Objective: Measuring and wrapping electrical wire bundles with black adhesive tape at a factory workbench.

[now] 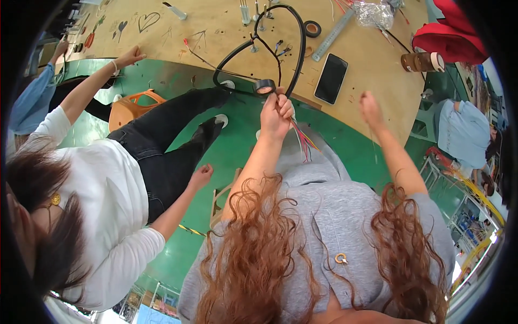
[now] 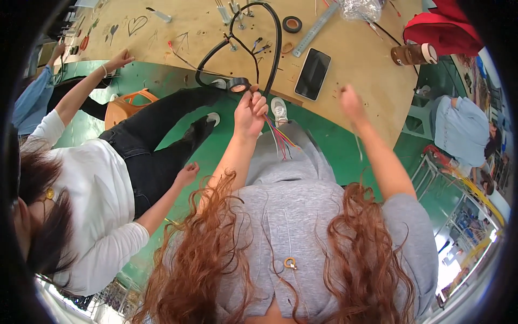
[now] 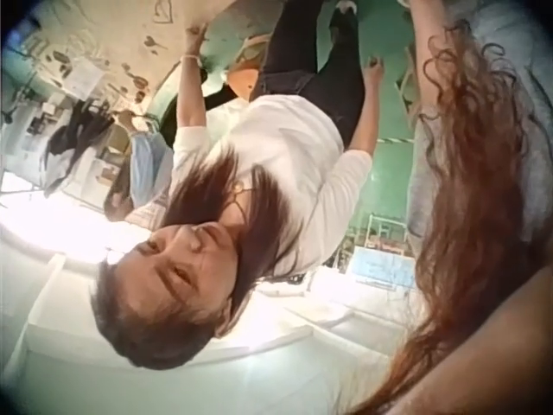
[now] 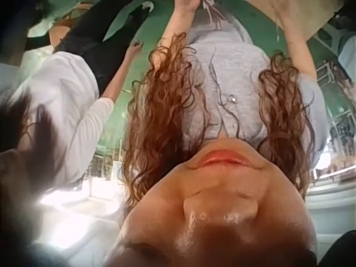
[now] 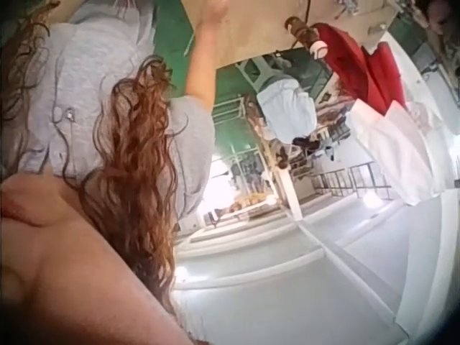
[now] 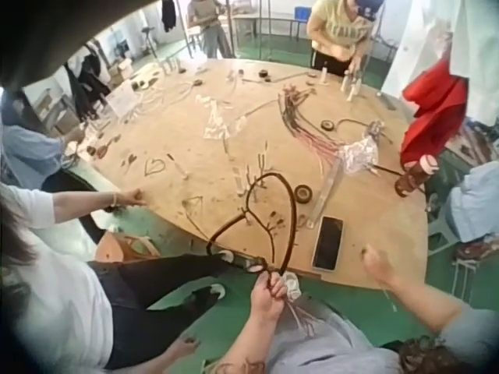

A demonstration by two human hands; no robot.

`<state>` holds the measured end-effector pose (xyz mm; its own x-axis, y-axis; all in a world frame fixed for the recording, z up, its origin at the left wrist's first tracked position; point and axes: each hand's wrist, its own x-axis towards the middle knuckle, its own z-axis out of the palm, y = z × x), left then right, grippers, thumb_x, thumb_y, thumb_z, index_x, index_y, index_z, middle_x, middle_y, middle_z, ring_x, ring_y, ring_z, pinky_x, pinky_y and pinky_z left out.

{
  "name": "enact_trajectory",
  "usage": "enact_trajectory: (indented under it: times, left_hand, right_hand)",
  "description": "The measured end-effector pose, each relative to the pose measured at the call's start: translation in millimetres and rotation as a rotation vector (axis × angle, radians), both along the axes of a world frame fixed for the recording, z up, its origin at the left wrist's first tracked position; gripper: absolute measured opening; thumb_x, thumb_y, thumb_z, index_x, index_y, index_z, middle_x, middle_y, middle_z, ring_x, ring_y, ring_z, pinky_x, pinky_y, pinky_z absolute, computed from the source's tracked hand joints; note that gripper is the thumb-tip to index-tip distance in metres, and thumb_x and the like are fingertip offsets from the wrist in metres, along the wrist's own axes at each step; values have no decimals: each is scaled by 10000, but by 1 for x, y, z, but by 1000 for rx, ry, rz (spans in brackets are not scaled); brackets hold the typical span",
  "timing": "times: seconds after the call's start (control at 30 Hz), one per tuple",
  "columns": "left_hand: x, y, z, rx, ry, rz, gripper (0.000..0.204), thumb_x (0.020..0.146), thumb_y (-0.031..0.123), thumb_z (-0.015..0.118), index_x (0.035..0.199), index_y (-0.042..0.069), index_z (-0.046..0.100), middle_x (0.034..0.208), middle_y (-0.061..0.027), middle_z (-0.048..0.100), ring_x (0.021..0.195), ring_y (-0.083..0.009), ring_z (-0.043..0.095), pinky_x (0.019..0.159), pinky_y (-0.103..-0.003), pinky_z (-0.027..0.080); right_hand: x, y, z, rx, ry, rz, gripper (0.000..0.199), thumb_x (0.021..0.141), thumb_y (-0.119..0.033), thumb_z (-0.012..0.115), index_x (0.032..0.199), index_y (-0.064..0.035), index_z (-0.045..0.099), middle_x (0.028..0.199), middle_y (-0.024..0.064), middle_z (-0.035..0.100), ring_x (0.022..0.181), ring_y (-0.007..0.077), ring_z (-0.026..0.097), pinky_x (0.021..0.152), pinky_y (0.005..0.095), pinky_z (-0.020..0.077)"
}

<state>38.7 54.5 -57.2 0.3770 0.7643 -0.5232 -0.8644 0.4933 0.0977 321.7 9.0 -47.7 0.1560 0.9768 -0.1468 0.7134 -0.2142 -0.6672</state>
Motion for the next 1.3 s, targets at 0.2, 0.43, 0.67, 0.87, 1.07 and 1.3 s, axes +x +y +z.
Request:
enact_trajectory:
  times: [0.2, 0.43, 0.67, 0.87, 1.07, 1.3]
  left_hand:
    - [11, -3, -12, 81, 26, 24, 271, 940, 239, 303, 1053, 55, 467, 1097, -112, 554, 1044, -267, 527, 873, -431, 441]
    - [23, -8, 0, 106, 144, -7, 295, 945, 228, 279, 1133, 48, 419, 1154, -132, 503, 1049, -299, 513, 853, -430, 451]
    - [27, -15, -5, 100, 159, 10, 306, 944, 205, 274, 1178, 28, 364, 1161, -140, 485, 1024, -312, 526, 819, -426, 475]
    - [37, -11, -19, 33, 317, 26, 293, 926, 162, 282, 1111, -35, 395, 1074, -177, 518, 938, -319, 564, 775, -425, 489]
    - [42, 10, -14, -7, 493, -44, 303, 861, 82, 254, 1048, -95, 414, 977, -206, 547, 866, -326, 588, 710, -407, 499]
    - [38, 15, -13, -35, 538, -67, 300, 874, 77, 240, 1105, -74, 357, 1015, -223, 527, 875, -336, 584, 723, -423, 500]
  right_hand:
    - [-120, -16, 63, -380, 315, 44, 266, 879, -279, 488, 881, -33, 386, 635, 104, 497, 550, 172, 508, 512, 318, 411]
    - [-130, -13, 66, -522, 439, -13, 197, 886, -215, 480, 862, -60, 360, 514, 32, 398, 333, 94, 370, 300, 253, 296]
    - [-132, -8, 52, -571, 347, 32, 214, 888, -246, 465, 879, -66, 350, 513, 28, 414, 333, 97, 390, 294, 251, 312]
    - [-130, -3, 47, -666, 347, 69, 279, 875, -277, 488, 942, -39, 357, 568, 73, 486, 359, 124, 453, 313, 264, 363]
    - [-108, 4, 39, -858, 776, 164, 298, 790, -263, 613, 923, -35, 473, 656, 63, 582, 469, 107, 529, 418, 225, 427]
    - [-90, 5, 64, -1090, 841, 96, 228, 767, -174, 624, 898, -8, 539, 757, 110, 633, 613, 128, 608, 555, 253, 490]
